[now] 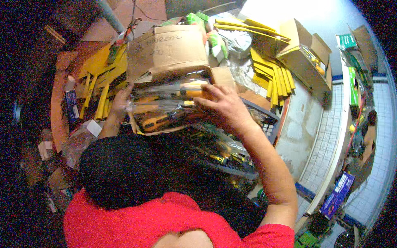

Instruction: The person sorts screwdrivers from a plastic crate into a cardboard box, handling individual tools and plastic-wrapped bundles.

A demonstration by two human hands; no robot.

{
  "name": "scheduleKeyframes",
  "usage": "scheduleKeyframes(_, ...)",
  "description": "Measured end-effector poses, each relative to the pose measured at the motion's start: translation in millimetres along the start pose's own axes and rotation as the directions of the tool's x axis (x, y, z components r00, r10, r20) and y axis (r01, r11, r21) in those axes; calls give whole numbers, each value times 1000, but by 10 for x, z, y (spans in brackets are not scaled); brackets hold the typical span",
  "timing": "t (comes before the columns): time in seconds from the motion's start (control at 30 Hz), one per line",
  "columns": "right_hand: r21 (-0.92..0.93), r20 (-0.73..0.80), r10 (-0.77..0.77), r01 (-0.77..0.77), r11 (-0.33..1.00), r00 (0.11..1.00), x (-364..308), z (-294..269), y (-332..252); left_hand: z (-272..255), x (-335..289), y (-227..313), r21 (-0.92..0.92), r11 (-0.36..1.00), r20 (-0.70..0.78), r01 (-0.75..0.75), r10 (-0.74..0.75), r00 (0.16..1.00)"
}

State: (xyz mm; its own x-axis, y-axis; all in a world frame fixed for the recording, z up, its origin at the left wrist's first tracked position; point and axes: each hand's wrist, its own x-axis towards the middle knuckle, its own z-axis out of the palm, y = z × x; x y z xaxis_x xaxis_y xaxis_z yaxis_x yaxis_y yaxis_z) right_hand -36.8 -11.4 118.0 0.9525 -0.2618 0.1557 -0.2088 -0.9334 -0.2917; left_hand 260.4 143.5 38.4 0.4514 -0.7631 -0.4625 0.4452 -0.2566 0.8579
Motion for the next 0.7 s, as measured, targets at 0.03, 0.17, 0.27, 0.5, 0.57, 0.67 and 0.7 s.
scheduleKeyframes(0.03,-22,-17,32,-32,999,999,-4,114,30,-41,24,-27,-22,1000,42,-4,5,999)
scheduleKeyframes(0.17,38,-85,131,-128,991,988,-99,254,-36,-183,37,38,-219,966,93,135,-117,989)
scheduleKeyframes(0.27,105,-76,219,-211,972,973,-225,295,-98,-70,-83,217,-252,931,152,266,-233,960)
scheduleKeyframes(0.5,94,-136,272,-261,961,953,-318,403,-179,73,-88,129,-172,984,179,37,-5,984)
scheduleKeyframes(0.57,72,-154,265,-257,964,952,-326,405,-193,105,-115,208,-77,996,277,50,-27,961)
scheduleKeyframes(0.67,15,-179,226,-227,974,957,-335,403,-198,106,19,147,-112,991,274,66,-33,961)
scheduleKeyframes(0.7,-1,-192,197,-201,980,961,-314,400,-206,69,85,82,-139,988,230,73,-40,972)
